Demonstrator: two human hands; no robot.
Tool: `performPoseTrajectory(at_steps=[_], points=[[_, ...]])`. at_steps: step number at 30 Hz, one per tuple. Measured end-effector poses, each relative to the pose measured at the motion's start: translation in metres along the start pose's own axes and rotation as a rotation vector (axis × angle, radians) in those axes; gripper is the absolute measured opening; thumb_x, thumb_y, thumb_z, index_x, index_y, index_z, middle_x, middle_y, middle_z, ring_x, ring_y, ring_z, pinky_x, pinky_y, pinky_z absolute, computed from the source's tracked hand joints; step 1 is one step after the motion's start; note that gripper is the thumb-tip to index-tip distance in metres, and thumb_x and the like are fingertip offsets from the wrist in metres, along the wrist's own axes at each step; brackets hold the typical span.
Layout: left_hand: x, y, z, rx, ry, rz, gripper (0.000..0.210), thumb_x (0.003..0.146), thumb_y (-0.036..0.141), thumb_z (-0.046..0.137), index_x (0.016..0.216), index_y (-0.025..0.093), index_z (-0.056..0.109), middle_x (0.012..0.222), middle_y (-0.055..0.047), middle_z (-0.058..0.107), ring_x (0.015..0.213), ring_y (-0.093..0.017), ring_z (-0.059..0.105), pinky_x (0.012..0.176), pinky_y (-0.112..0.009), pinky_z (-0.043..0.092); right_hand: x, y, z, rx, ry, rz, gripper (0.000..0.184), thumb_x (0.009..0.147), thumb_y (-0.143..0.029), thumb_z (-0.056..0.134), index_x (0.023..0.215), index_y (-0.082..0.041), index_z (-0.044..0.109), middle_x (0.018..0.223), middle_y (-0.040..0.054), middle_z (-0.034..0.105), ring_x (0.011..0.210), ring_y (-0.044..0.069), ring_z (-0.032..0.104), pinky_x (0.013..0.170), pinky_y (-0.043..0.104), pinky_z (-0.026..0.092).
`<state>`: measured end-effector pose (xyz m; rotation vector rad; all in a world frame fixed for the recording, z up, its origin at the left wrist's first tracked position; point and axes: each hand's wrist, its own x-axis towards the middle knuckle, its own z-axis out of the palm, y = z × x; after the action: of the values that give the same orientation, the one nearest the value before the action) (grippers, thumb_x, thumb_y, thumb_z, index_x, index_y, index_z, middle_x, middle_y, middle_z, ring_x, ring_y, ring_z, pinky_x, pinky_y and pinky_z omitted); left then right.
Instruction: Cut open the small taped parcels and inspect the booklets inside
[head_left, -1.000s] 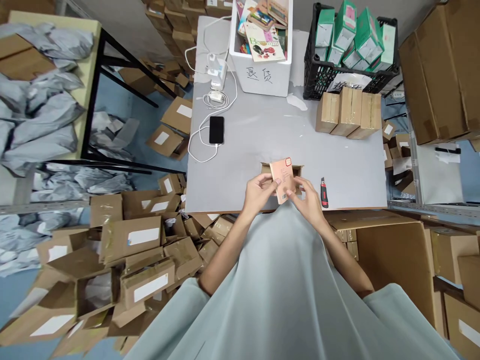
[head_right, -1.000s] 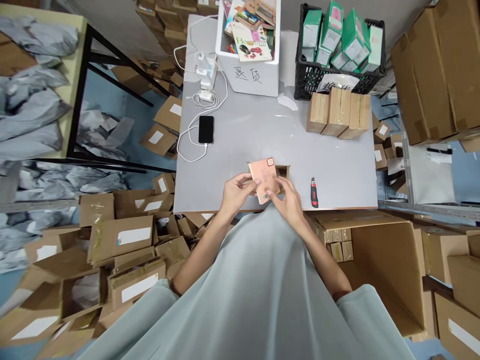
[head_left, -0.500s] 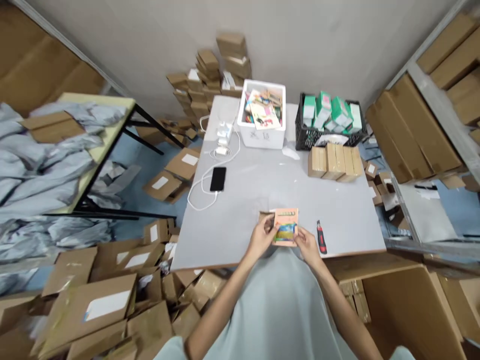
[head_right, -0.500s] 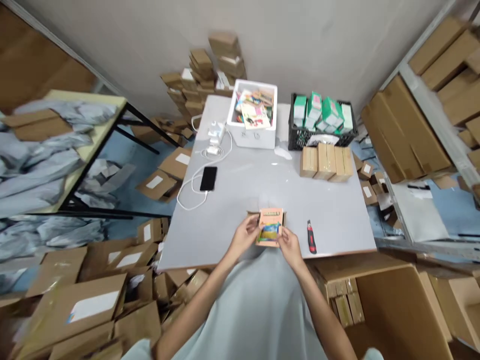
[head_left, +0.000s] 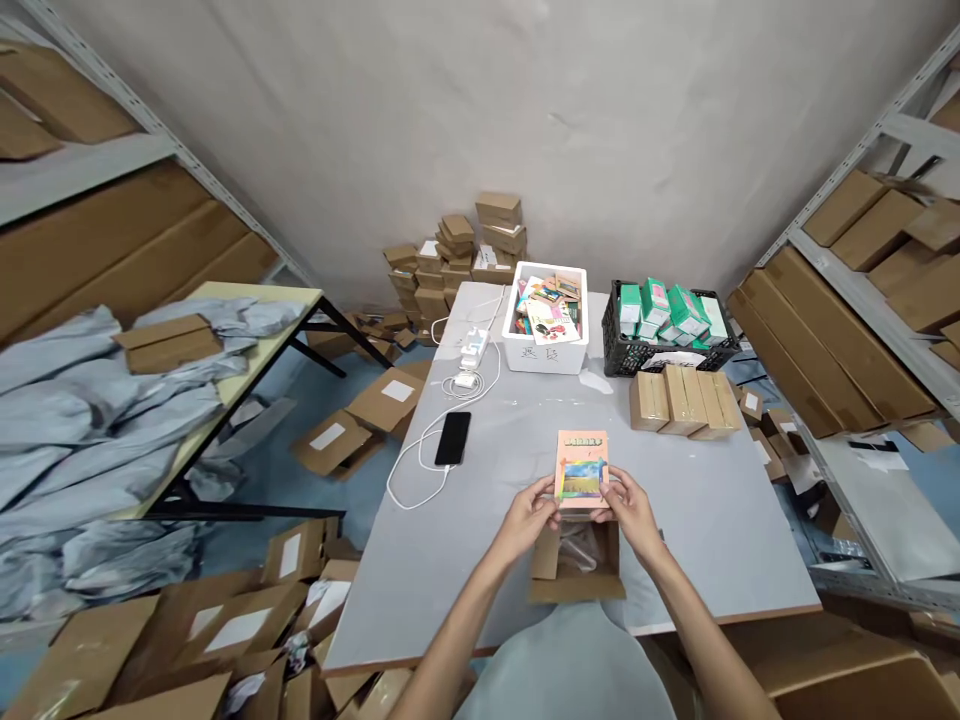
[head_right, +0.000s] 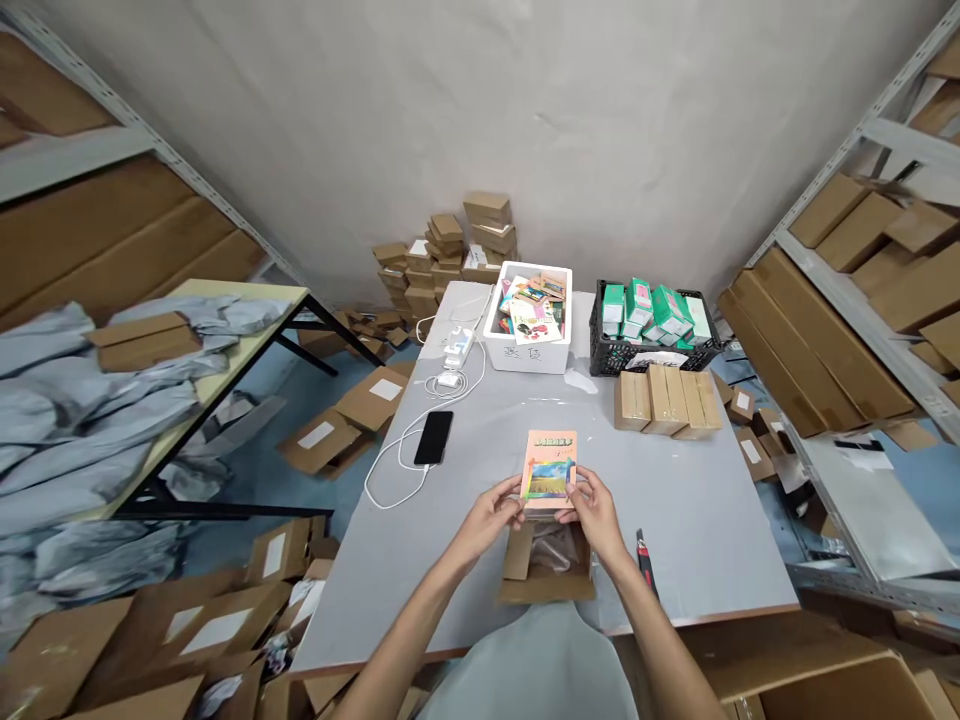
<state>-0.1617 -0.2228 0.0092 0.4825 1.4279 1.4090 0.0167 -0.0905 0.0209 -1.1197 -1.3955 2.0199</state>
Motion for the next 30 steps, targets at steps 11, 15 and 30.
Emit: performPoseTrajectory(at_steps=[11, 15, 30], points=[[0.131, 0.109, -0.034, -0.018, 0.214, 0.276, 0.051, 0.076, 0.038, 0.082, 0.121, 0.016, 0.079, 0.123, -0.014, 0.08, 0.076, -0.016, 0.072, 0.081, -0.04, 0.067, 0.158, -0.077, 0.058, 0.041, -0.067, -0.222, 0.061, 0.074, -0.061, 0.094, 0.114, -0.02, 0.074, 0.104, 0.0111, 0.082, 0.095, 0.031, 0.083, 0.104, 0.057, 0.069], [0.187, 0.174, -0.038, 0.019, 0.321, 0.345, 0.039, 0.083, 0.029, 0.076, 0.119, 0.016, 0.077, 0.135, -0.016, 0.077, 0.118, -0.024, 0.077, 0.107, -0.04, 0.062, 0.216, -0.129, 0.08, -0.023, -0.029, -0.196, 0.048, 0.088, -0.048, 0.085, 0.118, -0.014, 0.071, 0.105, 0.0115, 0.08, 0.104, 0.027, 0.081, 0.113, 0.051, 0.063], [0.018, -0.076, -0.06, 0.143, 0.398, -0.199, 0.052, 0.08, 0.057, 0.087, 0.113, 0.017, 0.079, 0.133, -0.022, 0.079, 0.136, -0.041, 0.071, 0.112, -0.057, 0.06, 0.033, 0.057, -0.106, -0.147, 0.251, 0.092, 0.061, 0.057, -0.068, 0.095, 0.091, -0.02, 0.079, 0.096, 0.0105, 0.083, 0.096, 0.029, 0.079, 0.104, 0.06, 0.062]])
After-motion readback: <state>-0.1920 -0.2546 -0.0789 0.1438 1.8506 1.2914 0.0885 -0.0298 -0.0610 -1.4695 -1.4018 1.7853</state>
